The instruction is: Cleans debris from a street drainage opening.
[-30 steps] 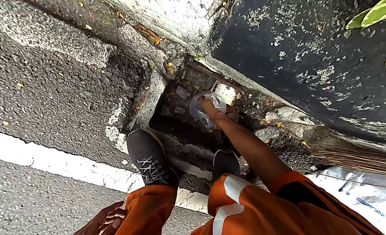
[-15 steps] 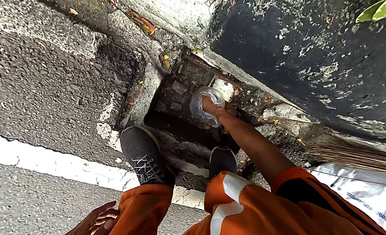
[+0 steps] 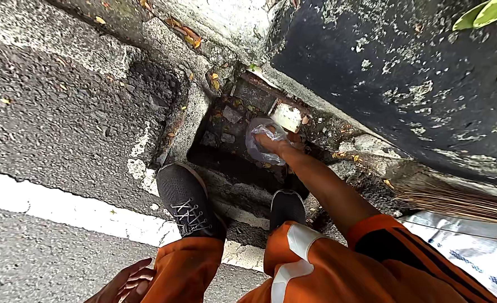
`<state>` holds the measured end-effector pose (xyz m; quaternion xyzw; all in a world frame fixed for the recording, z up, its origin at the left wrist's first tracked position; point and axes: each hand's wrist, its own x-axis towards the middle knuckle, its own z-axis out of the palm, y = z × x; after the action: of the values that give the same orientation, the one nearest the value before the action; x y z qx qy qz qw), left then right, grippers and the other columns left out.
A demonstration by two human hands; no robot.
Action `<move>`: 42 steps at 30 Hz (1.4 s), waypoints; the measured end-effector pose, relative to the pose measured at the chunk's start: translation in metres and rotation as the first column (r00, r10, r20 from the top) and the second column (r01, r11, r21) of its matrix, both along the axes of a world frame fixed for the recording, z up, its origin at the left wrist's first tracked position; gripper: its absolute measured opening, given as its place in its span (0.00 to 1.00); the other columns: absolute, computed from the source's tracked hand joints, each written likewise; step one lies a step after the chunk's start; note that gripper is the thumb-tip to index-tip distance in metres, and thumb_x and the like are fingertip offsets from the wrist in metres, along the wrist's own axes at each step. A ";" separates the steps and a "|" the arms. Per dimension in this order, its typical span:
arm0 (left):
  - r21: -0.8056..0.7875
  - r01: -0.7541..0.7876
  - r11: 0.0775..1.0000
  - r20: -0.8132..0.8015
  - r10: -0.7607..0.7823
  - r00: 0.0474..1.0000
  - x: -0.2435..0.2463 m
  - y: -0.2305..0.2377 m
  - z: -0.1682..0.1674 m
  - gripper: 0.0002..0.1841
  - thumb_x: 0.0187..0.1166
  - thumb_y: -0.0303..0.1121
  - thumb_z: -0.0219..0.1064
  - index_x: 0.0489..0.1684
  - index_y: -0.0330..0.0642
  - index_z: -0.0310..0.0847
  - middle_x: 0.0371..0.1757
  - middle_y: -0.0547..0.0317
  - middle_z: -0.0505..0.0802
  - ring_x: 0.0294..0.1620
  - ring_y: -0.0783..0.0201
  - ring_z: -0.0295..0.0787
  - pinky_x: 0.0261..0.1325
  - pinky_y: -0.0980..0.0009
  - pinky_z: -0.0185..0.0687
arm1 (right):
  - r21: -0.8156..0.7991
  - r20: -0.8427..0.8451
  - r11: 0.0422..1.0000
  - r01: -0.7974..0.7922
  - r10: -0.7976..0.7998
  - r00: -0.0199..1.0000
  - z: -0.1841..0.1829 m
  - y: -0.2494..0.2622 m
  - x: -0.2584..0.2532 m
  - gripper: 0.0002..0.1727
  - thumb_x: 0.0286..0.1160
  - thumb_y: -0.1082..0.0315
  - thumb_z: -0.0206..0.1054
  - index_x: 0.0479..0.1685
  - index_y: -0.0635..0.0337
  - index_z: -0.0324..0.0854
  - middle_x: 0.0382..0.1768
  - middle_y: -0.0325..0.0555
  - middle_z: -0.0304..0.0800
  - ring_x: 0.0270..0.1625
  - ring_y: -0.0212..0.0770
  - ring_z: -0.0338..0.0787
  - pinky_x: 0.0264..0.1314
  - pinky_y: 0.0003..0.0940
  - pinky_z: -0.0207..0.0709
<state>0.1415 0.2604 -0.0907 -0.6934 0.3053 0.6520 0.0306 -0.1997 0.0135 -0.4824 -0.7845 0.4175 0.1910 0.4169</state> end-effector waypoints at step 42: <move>0.035 -0.003 0.999 0.002 0.003 1.000 -0.001 0.002 0.000 0.27 0.89 0.43 0.57 0.75 0.27 0.73 0.61 0.41 0.92 0.61 0.57 0.92 0.69 0.59 0.84 | 0.207 -0.037 0.972 0.108 -0.102 0.994 0.017 0.019 0.000 0.26 0.88 0.52 0.60 0.79 0.54 0.78 0.79 0.53 0.80 0.84 0.53 0.75 0.88 0.57 0.64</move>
<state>0.1402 0.2620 -0.0904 -0.6937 0.2926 0.6568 0.0421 -0.1994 0.0322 -0.4652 -0.7107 0.4414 0.2215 0.5010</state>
